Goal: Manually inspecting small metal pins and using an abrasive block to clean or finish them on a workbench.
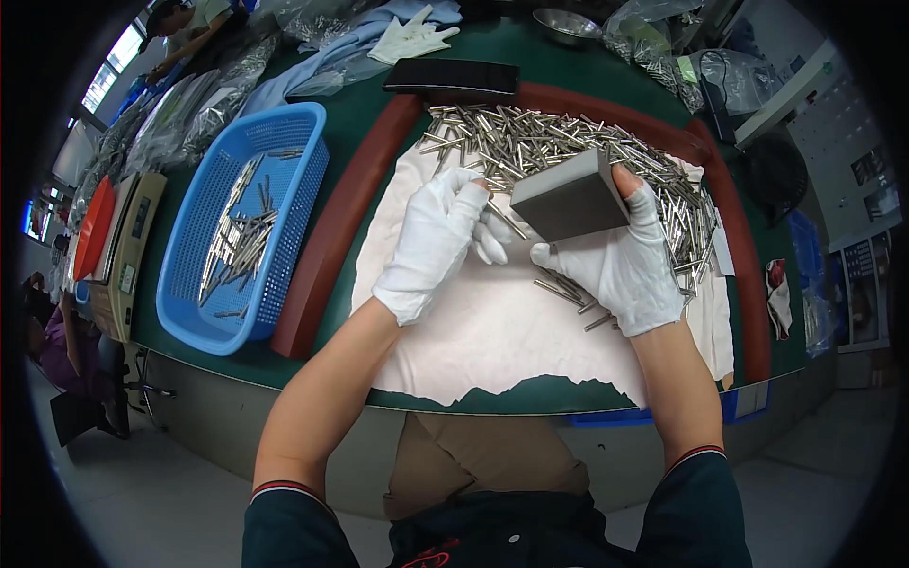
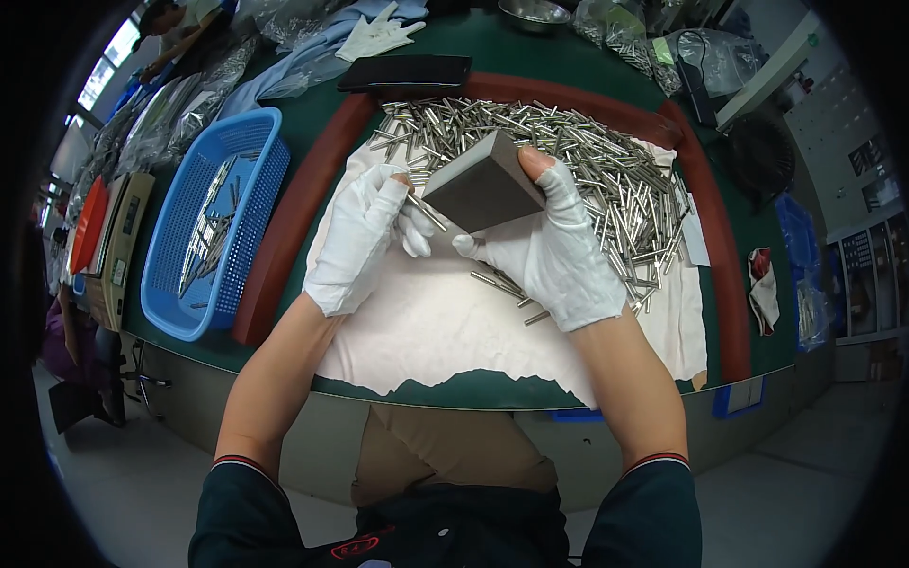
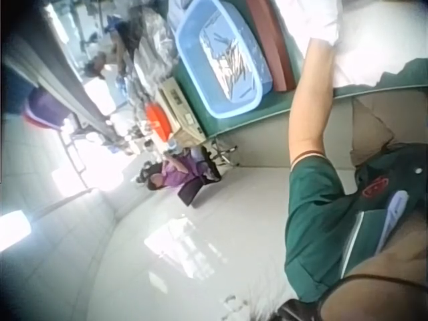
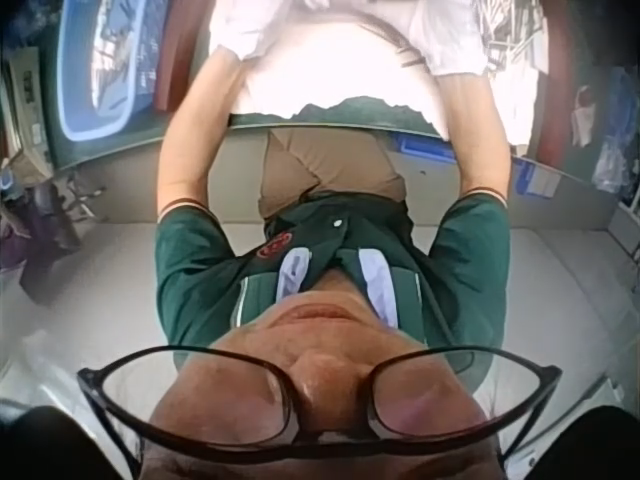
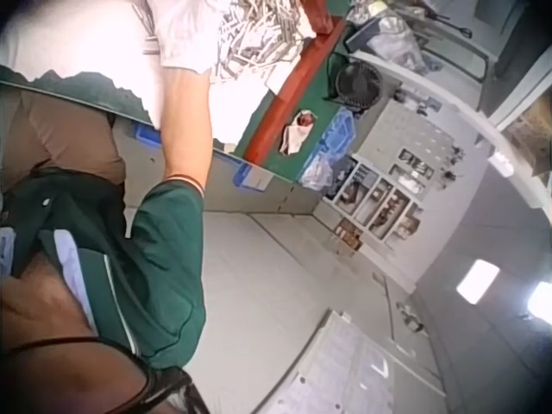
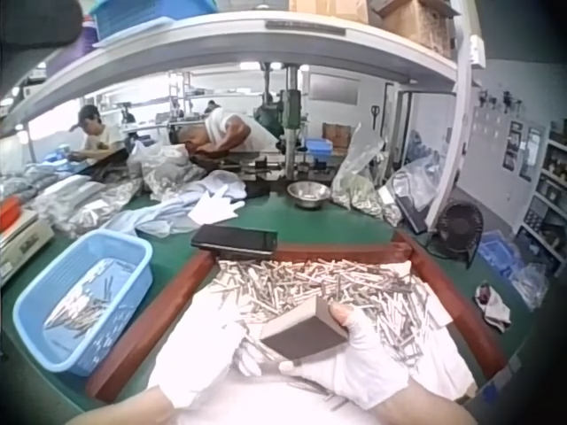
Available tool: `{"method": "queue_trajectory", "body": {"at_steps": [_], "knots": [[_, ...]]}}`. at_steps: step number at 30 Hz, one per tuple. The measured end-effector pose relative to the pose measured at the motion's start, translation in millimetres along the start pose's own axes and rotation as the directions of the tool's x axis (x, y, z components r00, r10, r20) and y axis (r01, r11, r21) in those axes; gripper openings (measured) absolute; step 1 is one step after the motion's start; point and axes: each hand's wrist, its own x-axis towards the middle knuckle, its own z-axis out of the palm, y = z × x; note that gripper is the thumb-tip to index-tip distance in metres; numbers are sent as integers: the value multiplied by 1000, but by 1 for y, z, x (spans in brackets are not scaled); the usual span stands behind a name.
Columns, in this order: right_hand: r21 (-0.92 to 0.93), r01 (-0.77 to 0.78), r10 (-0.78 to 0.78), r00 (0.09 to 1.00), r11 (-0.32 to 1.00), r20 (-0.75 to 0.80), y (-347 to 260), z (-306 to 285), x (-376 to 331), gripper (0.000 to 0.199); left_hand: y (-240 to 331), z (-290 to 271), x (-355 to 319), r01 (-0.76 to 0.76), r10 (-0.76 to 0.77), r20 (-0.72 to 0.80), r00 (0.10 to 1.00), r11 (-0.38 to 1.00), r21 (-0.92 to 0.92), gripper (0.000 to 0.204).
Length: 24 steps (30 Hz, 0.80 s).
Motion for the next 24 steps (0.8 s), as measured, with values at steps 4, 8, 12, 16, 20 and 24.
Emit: {"method": "queue_trajectory", "body": {"at_steps": [4,8,12,16,20,24], "knots": [[32,-18,18,1000,999,-22,8,5,3,44,3,6,-3,-75,77,-12,997,994,81,27],[17,44,-42,994,999,-100,16,18,4,42,-1,3,2,-34,35,20,999,999,-36,18],[60,53,-48,996,997,-77,15,17,4,42,-6,11,1,-79,79,0,997,997,-25,18],[-14,63,-63,996,998,-62,17,18,4,41,-10,8,0,-92,92,11,996,996,-16,24],[-102,189,-203,968,977,-149,14,16,5,39,-8,4,3,-63,57,-35,998,976,-207,26],[-148,231,-248,962,962,-111,6,9,7,40,1,6,-3,30,-35,-15,999,961,-276,21]]}}
